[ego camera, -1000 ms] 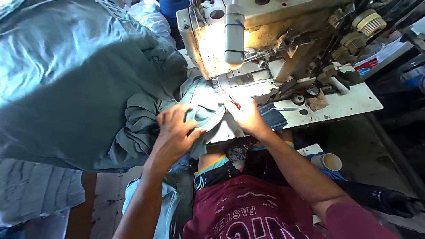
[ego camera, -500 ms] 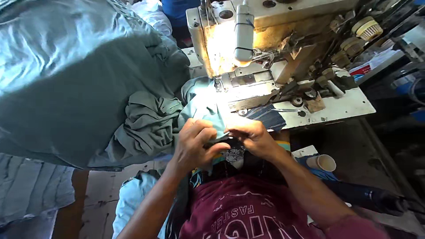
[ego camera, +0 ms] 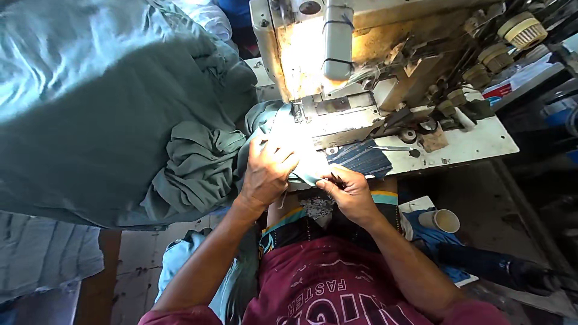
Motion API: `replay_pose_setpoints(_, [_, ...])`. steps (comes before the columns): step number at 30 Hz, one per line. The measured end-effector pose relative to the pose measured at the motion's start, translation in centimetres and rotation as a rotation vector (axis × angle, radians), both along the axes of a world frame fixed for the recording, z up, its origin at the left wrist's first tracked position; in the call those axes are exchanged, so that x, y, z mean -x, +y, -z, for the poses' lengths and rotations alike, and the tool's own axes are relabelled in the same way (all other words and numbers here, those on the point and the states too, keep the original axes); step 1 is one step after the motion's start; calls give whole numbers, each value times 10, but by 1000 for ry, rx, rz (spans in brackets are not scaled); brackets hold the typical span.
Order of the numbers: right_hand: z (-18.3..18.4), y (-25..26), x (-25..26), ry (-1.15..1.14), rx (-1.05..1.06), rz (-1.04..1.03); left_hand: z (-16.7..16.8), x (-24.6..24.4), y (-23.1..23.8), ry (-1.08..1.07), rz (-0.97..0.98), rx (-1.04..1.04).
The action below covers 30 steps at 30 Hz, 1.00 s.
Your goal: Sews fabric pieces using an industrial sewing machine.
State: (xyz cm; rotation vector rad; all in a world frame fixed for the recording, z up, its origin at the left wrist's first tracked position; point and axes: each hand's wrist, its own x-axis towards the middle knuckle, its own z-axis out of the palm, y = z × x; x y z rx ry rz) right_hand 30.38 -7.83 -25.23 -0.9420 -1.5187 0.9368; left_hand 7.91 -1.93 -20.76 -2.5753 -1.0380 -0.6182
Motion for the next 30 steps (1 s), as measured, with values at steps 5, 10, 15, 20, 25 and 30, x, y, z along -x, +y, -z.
replay_pose_setpoints(5, [-2,18,5,30,61,40,-10,1,15,16,-12,6])
replay_pose_setpoints(10, [-6,45,11,25,-4,29,-22,7,39,37,-43,-13])
replay_pose_setpoints(15, [-13,59,13,15,-44,6,-34,16,48,45,-68,143])
replay_pose_setpoints(20, [-25,55,11,22,-48,-20,-53,4,10,38,-174,264])
replay_pose_setpoints(25, [-35,55,15,51,-152,-29,-2,-28,12,-275,-60,11])
replay_pose_setpoints(30, [-38,55,13,79,-157,-20,19,-20,38,-374,-44,-112])
